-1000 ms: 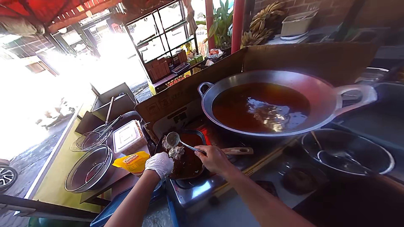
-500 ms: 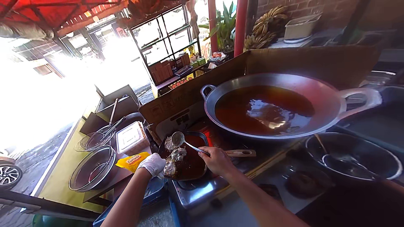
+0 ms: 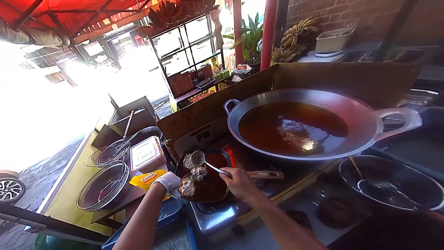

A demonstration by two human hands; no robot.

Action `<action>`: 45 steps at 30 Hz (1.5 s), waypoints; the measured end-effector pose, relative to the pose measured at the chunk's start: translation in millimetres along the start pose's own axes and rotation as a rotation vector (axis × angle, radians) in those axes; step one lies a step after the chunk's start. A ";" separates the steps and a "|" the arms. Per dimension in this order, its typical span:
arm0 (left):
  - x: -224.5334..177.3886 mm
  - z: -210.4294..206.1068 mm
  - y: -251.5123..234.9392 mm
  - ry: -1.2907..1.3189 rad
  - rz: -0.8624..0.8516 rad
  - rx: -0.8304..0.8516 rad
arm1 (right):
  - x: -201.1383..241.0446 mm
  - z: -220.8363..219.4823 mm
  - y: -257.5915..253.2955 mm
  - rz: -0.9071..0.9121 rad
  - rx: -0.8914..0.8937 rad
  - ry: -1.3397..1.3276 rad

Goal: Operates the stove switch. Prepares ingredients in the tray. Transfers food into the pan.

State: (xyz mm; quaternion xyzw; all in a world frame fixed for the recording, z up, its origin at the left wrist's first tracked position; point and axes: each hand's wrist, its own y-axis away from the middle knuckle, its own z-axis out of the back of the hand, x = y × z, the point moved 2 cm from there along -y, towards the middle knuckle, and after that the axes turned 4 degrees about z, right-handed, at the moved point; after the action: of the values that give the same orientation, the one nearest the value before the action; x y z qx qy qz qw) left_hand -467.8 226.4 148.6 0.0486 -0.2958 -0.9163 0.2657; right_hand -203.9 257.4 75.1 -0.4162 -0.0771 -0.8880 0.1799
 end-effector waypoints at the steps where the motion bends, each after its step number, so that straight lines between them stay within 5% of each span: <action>1: -0.5 0.0 -0.8 0.007 -0.001 0.008 | -1.8 -0.3 0.0 0.002 -0.002 -0.002; 6: 3.2 -5.5 -16.2 0.053 0.010 -0.003 | -6.5 1.2 2.7 -0.010 -0.013 0.001; 13: 17.9 -3.6 27.5 -0.012 0.056 -0.190 | -7.4 -7.5 13.0 0.177 -0.147 -0.034; 19: 72.9 -34.1 42.1 0.187 0.016 -0.227 | 2.3 -20.3 8.7 0.090 0.018 0.281; 24: 142.5 -89.4 66.9 0.508 -0.067 -0.223 | 12.6 -21.1 25.3 0.173 -0.117 -0.258; 29: 226.0 -165.1 102.1 1.060 0.030 -0.214 | 57.8 -37.7 81.1 0.178 0.411 -0.640; 31: 259.2 -202.8 118.1 1.145 0.140 -0.250 | 62.8 -70.0 102.9 0.192 0.596 -0.489; 34: 297.4 -266.6 134.7 1.182 0.277 -0.272 | 68.4 -128.8 120.9 0.236 0.783 0.089; 37: 318.3 -318.1 146.3 1.186 0.348 -0.233 | 88.2 -192.3 125.0 0.342 0.843 0.512; 45: 328.2 -343.4 155.7 1.022 0.362 -0.157 | 142.5 -308.0 97.2 0.409 0.883 0.880</action>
State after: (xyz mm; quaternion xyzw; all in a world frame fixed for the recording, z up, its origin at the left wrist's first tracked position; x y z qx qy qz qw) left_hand -592.2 -226.6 -22.3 0.4161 -0.0633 -0.7348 0.5319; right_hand -469.6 43.0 -14.5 0.0926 -0.2726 -0.8081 0.5138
